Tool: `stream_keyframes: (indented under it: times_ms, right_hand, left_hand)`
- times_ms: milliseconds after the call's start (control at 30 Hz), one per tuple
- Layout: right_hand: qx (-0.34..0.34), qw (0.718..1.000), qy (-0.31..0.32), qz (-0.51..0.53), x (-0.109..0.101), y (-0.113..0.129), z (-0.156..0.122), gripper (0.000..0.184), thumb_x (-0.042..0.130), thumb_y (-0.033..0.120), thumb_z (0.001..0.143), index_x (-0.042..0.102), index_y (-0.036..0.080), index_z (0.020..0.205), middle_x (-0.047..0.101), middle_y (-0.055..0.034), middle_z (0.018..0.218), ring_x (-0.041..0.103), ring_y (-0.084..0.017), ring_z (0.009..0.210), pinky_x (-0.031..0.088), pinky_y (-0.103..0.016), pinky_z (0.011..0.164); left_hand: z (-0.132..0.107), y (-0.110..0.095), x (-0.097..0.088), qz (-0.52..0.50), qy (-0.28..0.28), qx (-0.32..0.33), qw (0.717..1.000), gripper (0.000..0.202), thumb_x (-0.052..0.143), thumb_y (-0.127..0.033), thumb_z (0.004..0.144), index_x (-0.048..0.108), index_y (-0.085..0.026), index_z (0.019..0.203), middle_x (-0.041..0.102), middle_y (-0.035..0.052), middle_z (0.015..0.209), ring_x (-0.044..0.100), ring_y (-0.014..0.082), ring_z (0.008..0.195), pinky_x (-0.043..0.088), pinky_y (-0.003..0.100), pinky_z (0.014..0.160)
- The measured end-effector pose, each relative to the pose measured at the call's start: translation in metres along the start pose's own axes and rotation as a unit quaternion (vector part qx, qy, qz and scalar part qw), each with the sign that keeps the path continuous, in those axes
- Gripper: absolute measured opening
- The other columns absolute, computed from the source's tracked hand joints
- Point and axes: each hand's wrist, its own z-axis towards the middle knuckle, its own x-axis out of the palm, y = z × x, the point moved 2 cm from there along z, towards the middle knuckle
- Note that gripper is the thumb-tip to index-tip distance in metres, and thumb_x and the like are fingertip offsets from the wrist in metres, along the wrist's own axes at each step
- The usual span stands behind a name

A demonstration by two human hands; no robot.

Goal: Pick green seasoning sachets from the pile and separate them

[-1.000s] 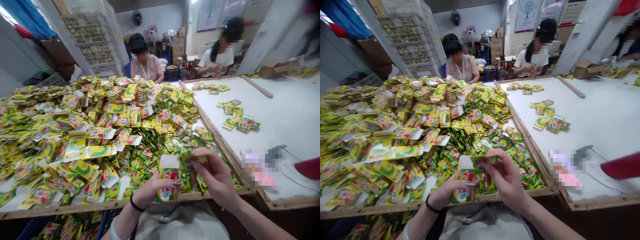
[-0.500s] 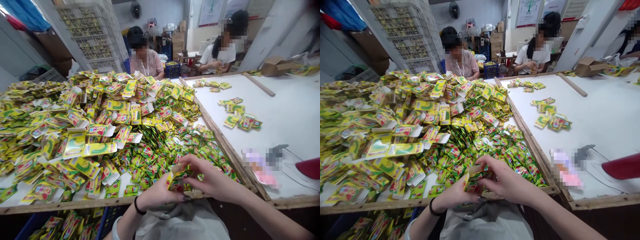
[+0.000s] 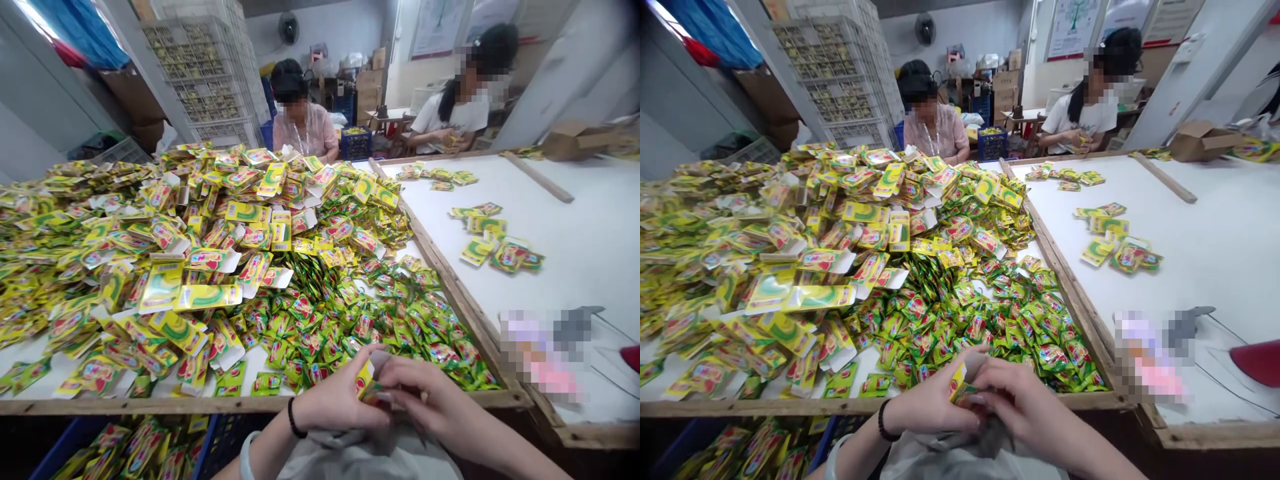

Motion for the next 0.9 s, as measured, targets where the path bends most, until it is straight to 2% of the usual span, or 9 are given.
stream_keyframes:
  times_ms: [67, 133, 200, 267, 333, 400, 600, 733, 900]
  right_hand:
    - [0.057, 0.997, -0.048, -0.018, -0.025, -0.013, -0.005, 0.022, 0.049, 0.033, 0.089, 0.068, 0.022, 0.086, 0.063, -0.0009, 0.07, 0.056, -0.014, 0.061, 0.046, -0.024, 0.058]
    - [0.112, 0.969, -0.192, -0.11, -0.069, -0.028, -0.01, 0.028, 0.05, 0.042, 0.087, 0.067, 0.021, 0.095, 0.063, -0.0007, 0.064, 0.049, -0.012, 0.047, 0.04, -0.024, 0.049]
    - [0.12, 0.869, -0.367, -0.31, -0.117, -0.036, -0.011, 0.035, 0.05, 0.045, 0.086, 0.066, 0.018, 0.1, 0.067, -0.0052, 0.077, 0.048, -0.012, 0.048, 0.04, -0.028, 0.053]
    - [0.101, 0.785, -0.424, -0.44, -0.146, -0.041, 0.005, 0.04, 0.043, 0.041, 0.09, 0.061, 0.013, 0.111, 0.062, -0.0134, 0.114, 0.06, -0.02, 0.08, 0.042, -0.032, 0.068]
    - [0.066, 0.811, -0.378, -0.442, -0.148, -0.046, 0.041, 0.043, 0.039, 0.035, 0.092, 0.052, 0.008, 0.123, 0.055, -0.018, 0.124, 0.057, -0.027, 0.1, 0.043, -0.036, 0.077]
    - [0.011, 0.865, -0.287, -0.412, -0.124, -0.052, 0.091, 0.041, 0.044, 0.029, 0.09, 0.049, 0.008, 0.126, 0.058, -0.0161, 0.121, 0.055, -0.027, 0.106, 0.043, -0.037, 0.087]
    - [-0.073, 0.942, -0.12, -0.305, -0.044, -0.069, 0.202, 0.034, 0.056, 0.008, 0.078, 0.062, 0.017, 0.11, 0.06, -0.009, 0.123, 0.046, -0.026, 0.121, 0.034, -0.04, 0.101]
    - [-0.029, 0.968, -0.168, -0.183, -0.059, -0.08, 0.184, 0.017, 0.051, 0.024, 0.086, 0.065, 0.018, 0.093, 0.068, -0.0101, 0.097, 0.06, -0.026, 0.1, 0.042, -0.041, 0.089]
    - [0.032, 0.974, -0.222, 0.024, -0.037, -0.066, 0.118, 0.04, 0.042, 0.054, 0.088, 0.06, 0.018, 0.085, 0.068, -0.0073, 0.081, 0.064, -0.019, 0.065, 0.05, -0.032, 0.057]
  left_hand:
    - [0.007, -0.007, -0.001, -0.002, -0.009, 0.03, 0.999, 0.104, 0.072, -0.025, 0.069, 0.001, -0.024, 0.144, 0.047, 0.0134, 0.132, 0.051, 0.0237, 0.114, 0.04, 0.039, 0.097]
    - [0.01, -0.018, -0.017, 0.109, -0.115, 0.084, 0.984, 0.088, 0.066, -0.033, 0.076, 0.012, -0.024, 0.144, 0.041, 0.0124, 0.138, 0.042, 0.0234, 0.124, 0.032, 0.039, 0.105]
    - [0.008, -0.026, -0.044, 0.293, -0.27, 0.105, 0.911, 0.055, 0.055, -0.037, 0.084, 0.036, -0.021, 0.134, 0.044, 0.0105, 0.134, 0.038, 0.0231, 0.125, 0.027, 0.039, 0.108]
    - [0.003, -0.027, -0.072, 0.447, -0.395, 0.07, 0.8, 0.04, 0.043, -0.038, 0.089, 0.047, -0.017, 0.122, 0.05, 0.0121, 0.122, 0.042, 0.0251, 0.118, 0.03, 0.041, 0.104]
    - [-0.002, -0.021, -0.093, 0.537, -0.465, 0.003, 0.704, 0.044, 0.04, -0.042, 0.089, 0.046, -0.012, 0.122, 0.051, 0.0147, 0.114, 0.045, 0.0282, 0.109, 0.037, 0.044, 0.096]
    - [-0.004, -0.011, -0.104, 0.583, -0.487, -0.051, 0.648, 0.053, 0.041, -0.047, 0.087, 0.043, -0.01, 0.125, 0.051, 0.016, 0.113, 0.046, 0.03, 0.103, 0.04, 0.044, 0.089]
    - [0.008, 0.005, -0.106, 0.618, -0.496, -0.069, 0.606, 0.044, 0.037, -0.042, 0.089, 0.053, -0.016, 0.121, 0.053, 0.0133, 0.112, 0.045, 0.0292, 0.104, 0.038, 0.045, 0.088]
    - [0.006, 0.001, -0.11, 0.597, -0.537, -0.02, 0.596, 0.031, 0.038, -0.034, 0.09, 0.066, -0.021, 0.094, 0.056, 0.0086, 0.118, 0.044, 0.0284, 0.109, 0.036, 0.045, 0.087]
    - [0.004, -0.004, -0.097, 0.5, -0.604, 0.08, 0.616, 0.029, 0.042, -0.028, 0.09, 0.066, -0.02, 0.075, 0.045, 0.0054, 0.134, 0.026, 0.031, 0.129, 0.026, 0.053, 0.101]
